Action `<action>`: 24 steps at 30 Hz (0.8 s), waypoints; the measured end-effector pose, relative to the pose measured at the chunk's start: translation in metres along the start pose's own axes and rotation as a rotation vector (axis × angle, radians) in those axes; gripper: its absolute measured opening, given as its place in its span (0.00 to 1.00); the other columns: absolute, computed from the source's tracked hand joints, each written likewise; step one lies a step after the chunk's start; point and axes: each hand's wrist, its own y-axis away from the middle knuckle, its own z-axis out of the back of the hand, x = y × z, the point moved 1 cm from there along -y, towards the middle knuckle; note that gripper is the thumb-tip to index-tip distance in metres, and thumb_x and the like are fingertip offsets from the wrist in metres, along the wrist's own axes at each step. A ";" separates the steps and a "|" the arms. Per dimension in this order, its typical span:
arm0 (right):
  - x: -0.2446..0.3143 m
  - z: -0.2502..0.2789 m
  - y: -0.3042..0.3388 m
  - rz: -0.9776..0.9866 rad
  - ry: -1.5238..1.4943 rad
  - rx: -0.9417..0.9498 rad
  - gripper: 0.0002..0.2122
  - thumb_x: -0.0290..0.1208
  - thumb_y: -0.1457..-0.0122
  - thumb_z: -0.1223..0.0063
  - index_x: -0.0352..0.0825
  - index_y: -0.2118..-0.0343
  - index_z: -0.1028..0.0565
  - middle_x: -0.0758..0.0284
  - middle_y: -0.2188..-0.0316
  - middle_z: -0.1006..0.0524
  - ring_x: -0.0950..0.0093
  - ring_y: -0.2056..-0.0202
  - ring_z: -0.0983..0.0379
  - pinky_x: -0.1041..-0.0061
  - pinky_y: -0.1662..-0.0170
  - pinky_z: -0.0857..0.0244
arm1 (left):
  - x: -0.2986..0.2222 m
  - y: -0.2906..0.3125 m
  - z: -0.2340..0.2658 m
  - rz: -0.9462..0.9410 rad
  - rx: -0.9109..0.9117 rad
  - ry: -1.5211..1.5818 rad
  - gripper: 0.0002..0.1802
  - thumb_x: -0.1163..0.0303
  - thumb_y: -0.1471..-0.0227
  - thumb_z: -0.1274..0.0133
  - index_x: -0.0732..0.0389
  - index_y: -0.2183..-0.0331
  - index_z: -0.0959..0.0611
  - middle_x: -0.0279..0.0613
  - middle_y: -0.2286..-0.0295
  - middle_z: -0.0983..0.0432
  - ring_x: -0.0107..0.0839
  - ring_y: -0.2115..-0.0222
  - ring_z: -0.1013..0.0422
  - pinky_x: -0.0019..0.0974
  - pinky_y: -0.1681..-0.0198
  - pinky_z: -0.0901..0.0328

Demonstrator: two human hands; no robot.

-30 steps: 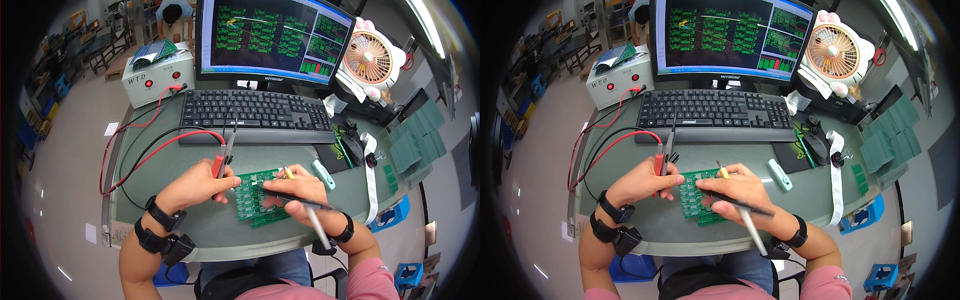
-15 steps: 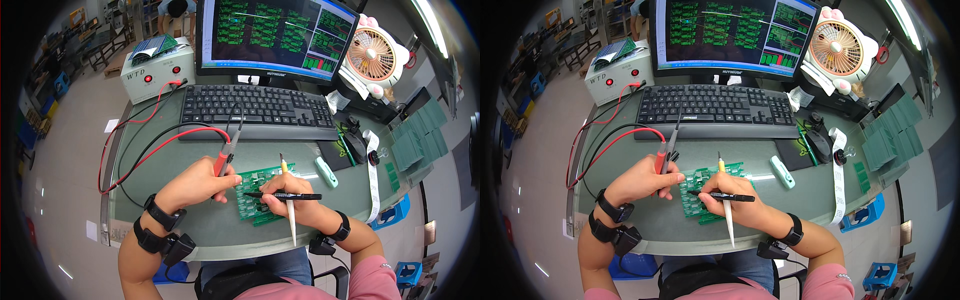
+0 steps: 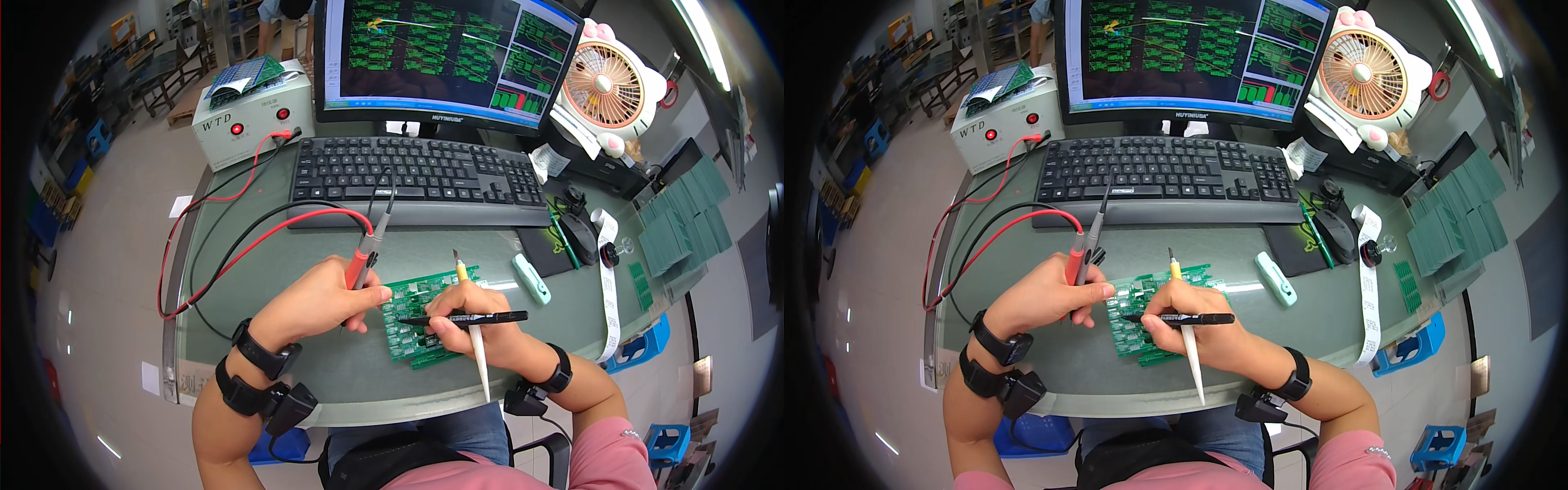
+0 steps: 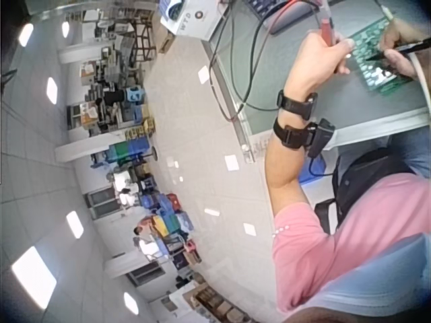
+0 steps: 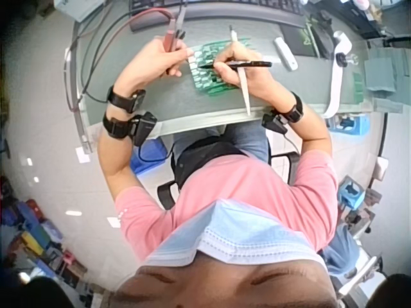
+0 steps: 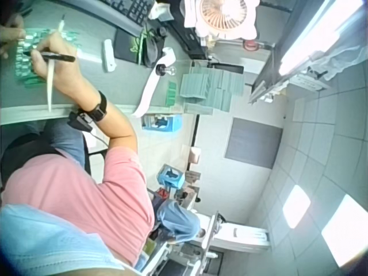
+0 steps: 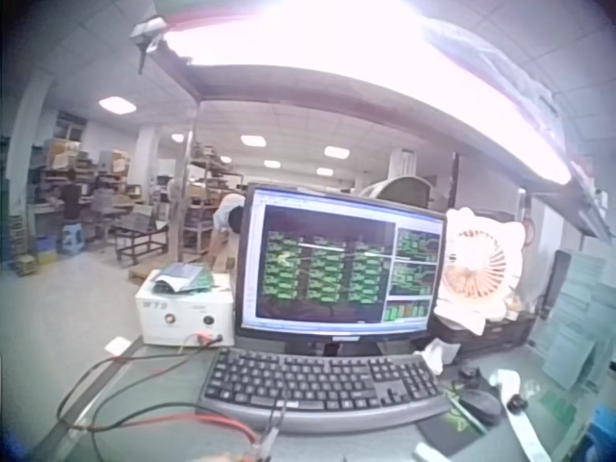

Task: Testing circuit board components with a multimeter and marking progress.

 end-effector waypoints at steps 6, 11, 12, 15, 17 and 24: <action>0.005 0.006 -0.002 -0.019 0.145 0.093 0.06 0.24 0.45 0.44 0.32 0.71 0.31 0.63 0.76 0.24 0.71 0.75 0.25 0.74 0.71 0.32 | 0.002 0.000 0.001 0.006 -0.017 0.016 0.15 0.62 0.46 0.45 0.66 0.74 0.22 0.31 0.87 0.33 0.20 0.85 0.33 0.29 0.75 0.32; 0.003 0.006 0.000 -0.064 0.029 -0.057 0.06 0.24 0.48 0.42 0.34 0.74 0.29 0.66 0.81 0.27 0.72 0.80 0.29 0.74 0.76 0.37 | -0.001 0.000 -0.001 -0.001 -0.016 0.025 0.15 0.61 0.46 0.46 0.65 0.75 0.23 0.32 0.86 0.32 0.20 0.85 0.32 0.28 0.75 0.32; 0.004 0.007 -0.001 -0.065 0.029 -0.056 0.06 0.24 0.48 0.42 0.34 0.74 0.29 0.66 0.81 0.27 0.72 0.80 0.29 0.74 0.76 0.37 | 0.001 0.000 0.000 -0.001 -0.015 0.026 0.15 0.61 0.46 0.46 0.65 0.75 0.23 0.32 0.86 0.32 0.20 0.85 0.32 0.28 0.75 0.32; 0.004 0.008 -0.001 -0.015 0.161 0.116 0.06 0.27 0.43 0.46 0.32 0.70 0.31 0.65 0.77 0.24 0.75 0.74 0.26 0.75 0.70 0.31 | 0.003 -0.001 0.001 -0.014 -0.020 0.030 0.15 0.61 0.46 0.46 0.65 0.75 0.23 0.32 0.87 0.32 0.20 0.85 0.32 0.28 0.75 0.32; 0.002 0.012 0.003 -0.042 0.109 0.080 0.06 0.27 0.42 0.46 0.32 0.70 0.31 0.65 0.77 0.24 0.75 0.74 0.26 0.76 0.70 0.31 | 0.000 -0.002 0.001 -0.016 -0.019 0.034 0.15 0.61 0.46 0.46 0.65 0.74 0.23 0.32 0.87 0.32 0.21 0.85 0.32 0.28 0.75 0.32; 0.026 0.032 -0.029 0.100 0.320 0.225 0.17 0.41 0.47 0.40 0.35 0.61 0.30 0.63 0.60 0.24 0.66 0.60 0.26 0.63 0.54 0.36 | 0.004 0.000 0.008 -0.030 -0.024 0.102 0.15 0.61 0.46 0.46 0.66 0.72 0.22 0.32 0.88 0.32 0.21 0.85 0.31 0.27 0.75 0.32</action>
